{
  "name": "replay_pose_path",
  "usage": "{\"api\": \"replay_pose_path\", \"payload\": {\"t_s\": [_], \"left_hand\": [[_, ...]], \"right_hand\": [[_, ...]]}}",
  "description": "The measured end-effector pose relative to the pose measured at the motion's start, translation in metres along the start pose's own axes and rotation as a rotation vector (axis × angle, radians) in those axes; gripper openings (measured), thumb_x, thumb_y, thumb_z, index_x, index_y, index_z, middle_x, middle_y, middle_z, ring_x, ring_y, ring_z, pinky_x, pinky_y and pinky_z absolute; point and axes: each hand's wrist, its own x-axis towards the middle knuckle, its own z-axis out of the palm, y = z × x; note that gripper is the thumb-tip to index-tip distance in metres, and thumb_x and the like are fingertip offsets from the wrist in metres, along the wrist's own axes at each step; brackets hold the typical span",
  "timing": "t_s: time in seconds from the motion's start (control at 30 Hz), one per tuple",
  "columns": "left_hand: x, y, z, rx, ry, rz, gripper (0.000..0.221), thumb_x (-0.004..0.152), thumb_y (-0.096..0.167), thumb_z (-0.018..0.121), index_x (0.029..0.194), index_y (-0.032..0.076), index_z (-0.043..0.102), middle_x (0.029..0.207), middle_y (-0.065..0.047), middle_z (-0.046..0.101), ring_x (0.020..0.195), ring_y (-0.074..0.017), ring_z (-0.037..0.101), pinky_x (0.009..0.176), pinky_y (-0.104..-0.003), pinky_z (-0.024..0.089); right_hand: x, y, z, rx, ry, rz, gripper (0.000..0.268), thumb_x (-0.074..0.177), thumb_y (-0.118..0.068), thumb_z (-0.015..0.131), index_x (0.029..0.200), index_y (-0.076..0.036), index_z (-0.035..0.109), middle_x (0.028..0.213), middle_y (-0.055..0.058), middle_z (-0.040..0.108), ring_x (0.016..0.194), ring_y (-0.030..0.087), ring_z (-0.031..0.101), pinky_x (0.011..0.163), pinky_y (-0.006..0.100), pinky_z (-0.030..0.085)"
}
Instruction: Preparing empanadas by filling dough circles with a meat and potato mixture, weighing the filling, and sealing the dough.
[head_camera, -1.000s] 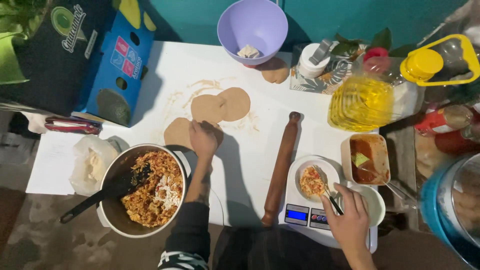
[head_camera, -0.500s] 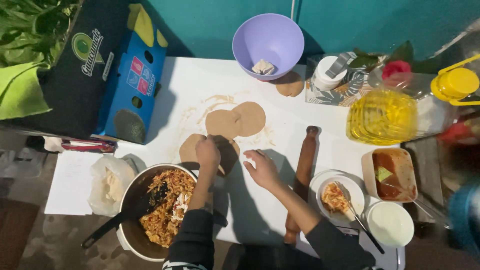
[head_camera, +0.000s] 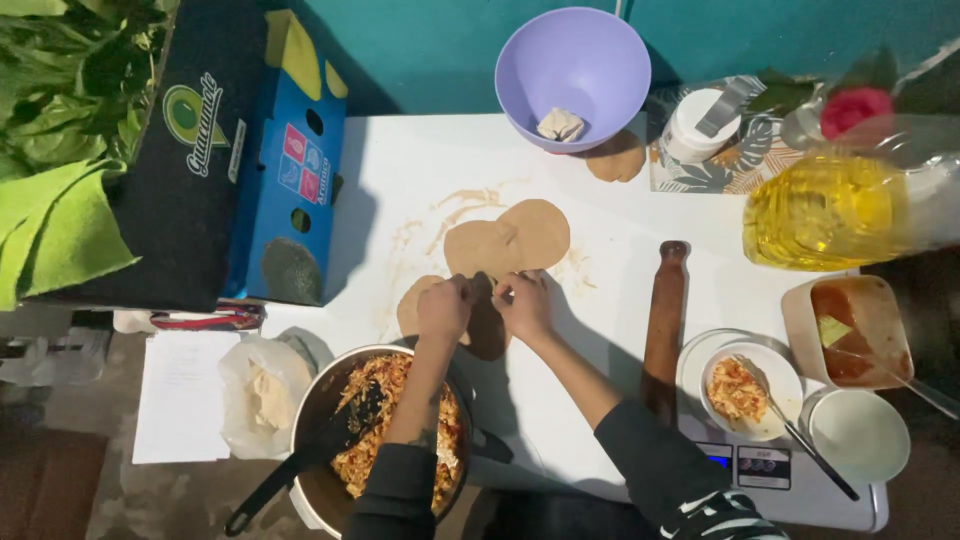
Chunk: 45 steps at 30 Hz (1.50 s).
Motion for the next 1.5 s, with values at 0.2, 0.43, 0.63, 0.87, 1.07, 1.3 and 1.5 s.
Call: {"api": "replay_pose_path", "payload": {"t_s": [0.2,0.43,0.63,0.87,1.07,1.3,1.5], "left_hand": [[0.01,-0.009,-0.008,-0.112,-0.077,0.003,0.02,0.077,0.028,0.081,0.094,0.017,0.079,0.087,-0.011,0.077,0.083,-0.0327,0.072,0.073,-0.045,0.057],[0.018,-0.007,-0.049,-0.139,-0.229,-0.128,0.015,0.076,0.017,0.076,0.087,0.022,0.083,0.087,-0.004,0.077,0.082,-0.0261,0.073,0.073,-0.041,0.057],[0.036,-0.046,-0.022,-0.307,-0.403,0.06,0.026,0.082,0.005,0.065,0.089,0.021,0.084,0.08,-0.003,0.081,0.079,-0.0181,0.079,0.075,-0.032,0.061],[0.033,-0.047,-0.033,-0.247,-0.387,0.168,0.022,0.066,0.014,0.086,0.087,0.018,0.083,0.083,-0.002,0.079,0.078,-0.0193,0.077,0.074,-0.034,0.059],[0.018,-0.031,-0.058,-0.121,-0.424,0.214,0.025,0.064,0.022,0.09,0.085,0.016,0.079,0.085,-0.003,0.077,0.082,-0.0236,0.073,0.076,-0.038,0.057],[0.001,-0.024,-0.065,-0.052,-0.357,0.317,0.02,0.071,0.022,0.083,0.087,0.014,0.073,0.085,-0.007,0.073,0.087,-0.0304,0.07,0.075,-0.045,0.054],[-0.001,-0.029,-0.05,0.053,-0.38,0.339,0.013,0.092,0.024,0.07,0.099,0.014,0.07,0.091,-0.014,0.074,0.089,-0.0363,0.07,0.079,-0.05,0.053]], "right_hand": [[-0.007,0.002,0.014,0.113,0.025,0.159,0.031,0.078,-0.022,0.086,0.095,-0.003,0.068,0.091,0.013,0.073,0.085,0.029,0.073,0.075,0.04,0.056],[-0.045,-0.04,-0.006,0.231,0.062,0.014,0.023,0.081,-0.015,0.084,0.101,-0.007,0.077,0.094,0.011,0.076,0.085,0.023,0.077,0.074,0.034,0.059],[-0.062,-0.05,-0.011,0.266,-0.033,-0.073,0.015,0.084,-0.012,0.082,0.097,-0.005,0.078,0.088,0.008,0.074,0.074,0.016,0.073,0.067,0.032,0.057],[-0.05,-0.002,0.005,0.524,0.042,-0.036,0.02,0.084,-0.01,0.084,0.096,0.003,0.075,0.099,0.008,0.074,0.091,0.013,0.068,0.08,0.029,0.056],[-0.054,0.018,0.005,0.475,-0.029,0.015,0.022,0.082,-0.012,0.085,0.097,0.002,0.077,0.097,0.007,0.078,0.088,0.011,0.07,0.079,0.028,0.057],[-0.055,-0.003,-0.013,0.337,-0.025,0.005,0.024,0.082,-0.015,0.085,0.098,0.001,0.077,0.084,0.005,0.076,0.072,0.008,0.062,0.067,0.027,0.052],[-0.054,0.002,-0.008,0.34,-0.012,-0.006,0.022,0.084,-0.015,0.084,0.097,0.001,0.076,0.08,0.007,0.074,0.07,0.01,0.059,0.065,0.029,0.05]]}}
